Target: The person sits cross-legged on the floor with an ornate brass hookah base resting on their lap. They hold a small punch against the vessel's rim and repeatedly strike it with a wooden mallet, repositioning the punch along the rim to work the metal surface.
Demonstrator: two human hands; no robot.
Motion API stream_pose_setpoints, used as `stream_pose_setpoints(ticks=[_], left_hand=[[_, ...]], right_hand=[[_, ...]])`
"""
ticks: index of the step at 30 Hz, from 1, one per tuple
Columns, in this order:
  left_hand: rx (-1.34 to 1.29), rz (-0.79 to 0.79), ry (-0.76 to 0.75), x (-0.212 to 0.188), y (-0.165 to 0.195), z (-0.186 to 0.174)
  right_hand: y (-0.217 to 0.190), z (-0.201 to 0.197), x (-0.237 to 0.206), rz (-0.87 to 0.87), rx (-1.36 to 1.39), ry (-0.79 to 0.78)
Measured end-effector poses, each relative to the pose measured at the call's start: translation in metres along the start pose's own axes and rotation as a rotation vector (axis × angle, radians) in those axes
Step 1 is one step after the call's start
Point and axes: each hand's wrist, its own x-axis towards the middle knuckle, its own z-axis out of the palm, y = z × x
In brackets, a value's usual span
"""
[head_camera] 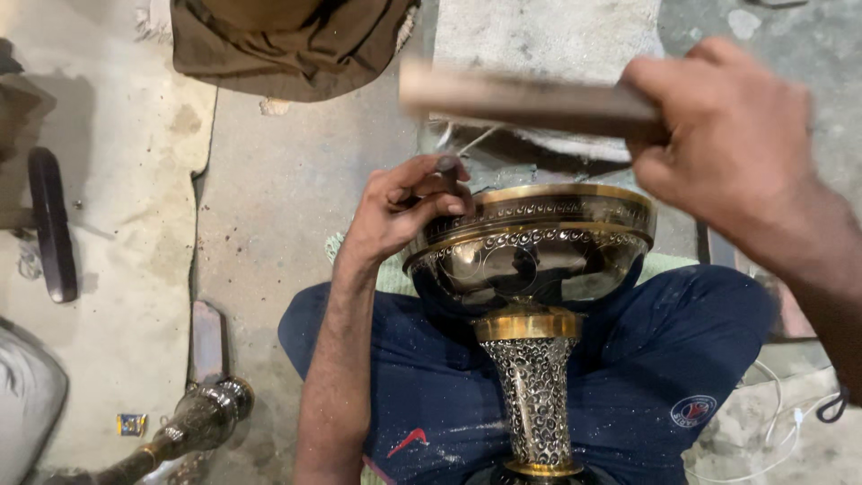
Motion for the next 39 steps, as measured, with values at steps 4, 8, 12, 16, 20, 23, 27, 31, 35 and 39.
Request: stream_pose_setpoints(ticks=[4,8,12,16,20,23,27,31,35,39], left_hand=[[-0.120,-0.103,-0.022,0.000,0.001,0.000],[-0.174,-0.098,-0.031,0.000,-0.004,0.000],[-0.268,-0.093,0.115,-0.001,-0.007,-0.003],[-0.296,-0.128,0.376,-0.013,-0.001,-0.024],[-0.192,-0.260,0.488,-0.038,0.003,-0.045],[-0.124,-0.376,0.482,-0.058,0.001,-0.055],[-0.052,-0.641,0.353,-0.073,-0.011,-0.056],[-0.070,-0.770,0.211,-0.072,-0.021,-0.044],[-0.101,-0.903,0.136,-0.060,-0.024,-0.028],[-0.081,-0.956,0.069,-0.058,-0.017,-0.019]], right_hand=[[0.001,-0.004,0.004,0.050,0.310,-0.027],[-0.003,0.004,0.009,-0.045,0.128,-0.163],[0.005,0.011,0.006,-0.091,-0.128,-0.077],[0.029,0.011,-0.009,0.155,-0.041,-0.402],[0.060,0.025,-0.055,0.363,0.178,-0.466],[0.085,0.054,-0.109,0.648,0.620,-0.436],[0.089,0.114,-0.190,0.880,1.102,-0.245],[0.060,0.156,-0.266,0.981,1.278,-0.145],[0.017,0.174,-0.308,1.186,1.632,-0.124],[-0.018,0.171,-0.338,1.138,1.861,-0.273]])
